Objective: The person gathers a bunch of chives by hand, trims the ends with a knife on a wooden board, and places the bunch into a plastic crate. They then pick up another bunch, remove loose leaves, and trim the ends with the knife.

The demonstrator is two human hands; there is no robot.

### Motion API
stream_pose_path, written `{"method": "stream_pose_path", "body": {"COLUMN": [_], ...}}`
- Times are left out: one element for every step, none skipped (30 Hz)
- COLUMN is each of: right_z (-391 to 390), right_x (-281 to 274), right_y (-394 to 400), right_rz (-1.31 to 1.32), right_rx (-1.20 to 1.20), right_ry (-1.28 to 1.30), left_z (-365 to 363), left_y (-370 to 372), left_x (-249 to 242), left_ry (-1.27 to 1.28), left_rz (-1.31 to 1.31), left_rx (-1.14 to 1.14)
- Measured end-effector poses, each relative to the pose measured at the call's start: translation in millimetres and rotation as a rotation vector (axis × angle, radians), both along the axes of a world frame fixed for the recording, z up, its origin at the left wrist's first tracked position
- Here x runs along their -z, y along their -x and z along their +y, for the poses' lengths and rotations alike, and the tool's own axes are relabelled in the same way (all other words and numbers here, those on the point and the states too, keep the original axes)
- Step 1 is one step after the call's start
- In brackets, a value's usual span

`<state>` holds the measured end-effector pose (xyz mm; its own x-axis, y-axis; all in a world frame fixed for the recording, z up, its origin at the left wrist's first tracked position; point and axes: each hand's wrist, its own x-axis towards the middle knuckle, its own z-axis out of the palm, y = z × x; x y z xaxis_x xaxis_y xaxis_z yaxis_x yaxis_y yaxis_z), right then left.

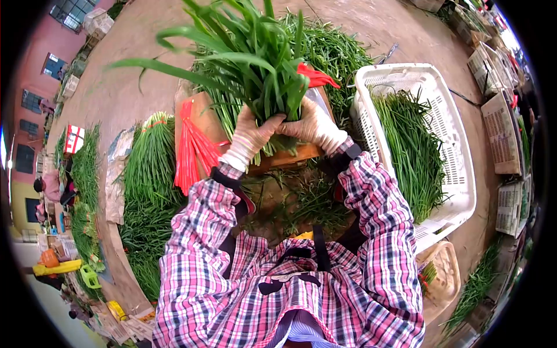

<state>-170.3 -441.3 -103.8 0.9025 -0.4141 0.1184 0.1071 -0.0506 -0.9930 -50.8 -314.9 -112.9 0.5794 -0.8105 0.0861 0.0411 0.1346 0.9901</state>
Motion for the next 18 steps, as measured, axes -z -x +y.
{"method": "stream_pose_path", "body": {"right_z": [2.6,-0.7,-10.3,-4.9,-4.5,-5.0,-2.9,-0.5,-3.2,0.2,1.0,2.4,5.6,18.0,30.4,19.8,25.8,33.3], "right_x": [2.2,4.4,48.2,16.9,21.1,26.3,21.1,16.5,48.1,43.3,42.6,42.5,33.1,23.8,14.7,63.3,57.3,51.1], "right_y": [2.3,-1.7,-24.1,-9.8,-11.4,-14.7,-12.4,-10.2,-23.5,-32.1,-20.1,-9.1,3.0,14.3,25.6,18.4,28.0,40.0], "right_rz": [0.001,-0.005,-0.052,-0.015,-0.065,-0.11,-0.118,-0.118,-0.066,-0.013,-0.062,-0.131,-0.205,-0.305,-0.462,-0.541,-0.594,-0.637], "right_rx": [0.021,0.045,0.011,0.088,0.07,0.047,0.057,0.065,0.02,-0.024,0.093,0.118,0.141,0.122,0.162,0.233,0.234,0.226], "right_ry": [0.035,0.079,0.203,0.296,0.263,0.227,0.234,0.24,0.216,0.194,0.546,0.447,0.351,-0.16,-0.671,-0.969,-0.999,-0.991], "left_z": [-2.0,-4.3,-6.6,-10.1,-12.5,-15.9,-17.7,-20.6,-23.6,-24.4,-25.6,-26.7,-27.4,-26.3,-25.2,-24.4,-21.4,-20.1], "left_y": [2.8,5.2,7.2,6.8,8.1,10.2,11.4,12.4,17.4,23.0,24.2,25.5,31.2,40.5,59.7,69.9,86.4,99.5], "left_x": [-0.6,-4.0,-7.0,-6.9,-5.8,-6.3,-4.3,-4.6,-11.7,-20.5,-28.3,-36.1,-41.9,-50.2,-89.6,-87.7,-100.8,-113.2], "left_ry": [-0.021,-0.033,0.025,-0.013,0.021,0.055,0.057,0.057,0.024,-0.013,-0.148,-0.268,-0.415,-0.57,-0.8,-0.707,-0.726,-0.743], "left_rz": [-0.111,-0.228,-0.282,-0.296,-0.205,-0.228,-0.194,-0.151,-0.118,-0.078,-0.356,-0.639,-0.937,-1.224,-1.208,-1.304,-1.313,-1.323], "left_rx": [0.012,0.026,0.053,0.021,0.034,0.038,0.04,0.04,0.075,0.108,0.132,0.145,0.118,0.09,0.18,0.104,0.148,0.196]}}
